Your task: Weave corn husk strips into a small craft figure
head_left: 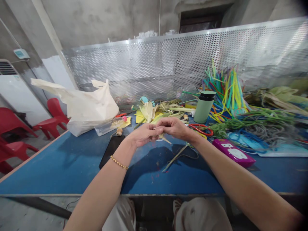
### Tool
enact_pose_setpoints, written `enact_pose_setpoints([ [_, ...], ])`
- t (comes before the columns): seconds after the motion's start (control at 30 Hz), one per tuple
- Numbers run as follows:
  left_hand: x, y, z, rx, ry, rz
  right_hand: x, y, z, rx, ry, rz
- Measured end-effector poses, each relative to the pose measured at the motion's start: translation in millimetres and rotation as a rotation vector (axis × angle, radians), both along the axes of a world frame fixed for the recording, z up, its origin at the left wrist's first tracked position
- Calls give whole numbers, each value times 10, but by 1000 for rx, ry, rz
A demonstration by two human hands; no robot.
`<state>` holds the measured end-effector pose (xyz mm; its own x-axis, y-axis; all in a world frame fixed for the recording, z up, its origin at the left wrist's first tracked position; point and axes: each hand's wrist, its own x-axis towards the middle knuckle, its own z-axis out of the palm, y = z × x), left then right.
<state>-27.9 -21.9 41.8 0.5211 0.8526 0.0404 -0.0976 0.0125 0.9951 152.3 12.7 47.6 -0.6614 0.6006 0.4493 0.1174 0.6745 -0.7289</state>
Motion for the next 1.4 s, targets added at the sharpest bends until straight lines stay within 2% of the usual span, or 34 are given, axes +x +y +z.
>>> enact_pose_setpoints([
  [0.1,12,9,-14,27,-22,25,15,5,6,-61,10,-22],
  [0.27,32,45,-34,88,-86,148,76,-28,35,-156,63,-189],
  [0.37,38,62,-43,105,-102,219,103,-49,46,-168,24,-199],
  [0.57,52,77,-58,107,-73,262,78,-48,21,-172,58,-225],
  [0.77,51,61,-44,134,-2,254,38,-62,-3,-126,66,-338],
  [1.17,57,27,-29,138,46,178,17,-70,-28,-98,67,-420],
  [1.4,83,16,-12,113,-37,235,45,-28,-49,-256,137,-367],
])
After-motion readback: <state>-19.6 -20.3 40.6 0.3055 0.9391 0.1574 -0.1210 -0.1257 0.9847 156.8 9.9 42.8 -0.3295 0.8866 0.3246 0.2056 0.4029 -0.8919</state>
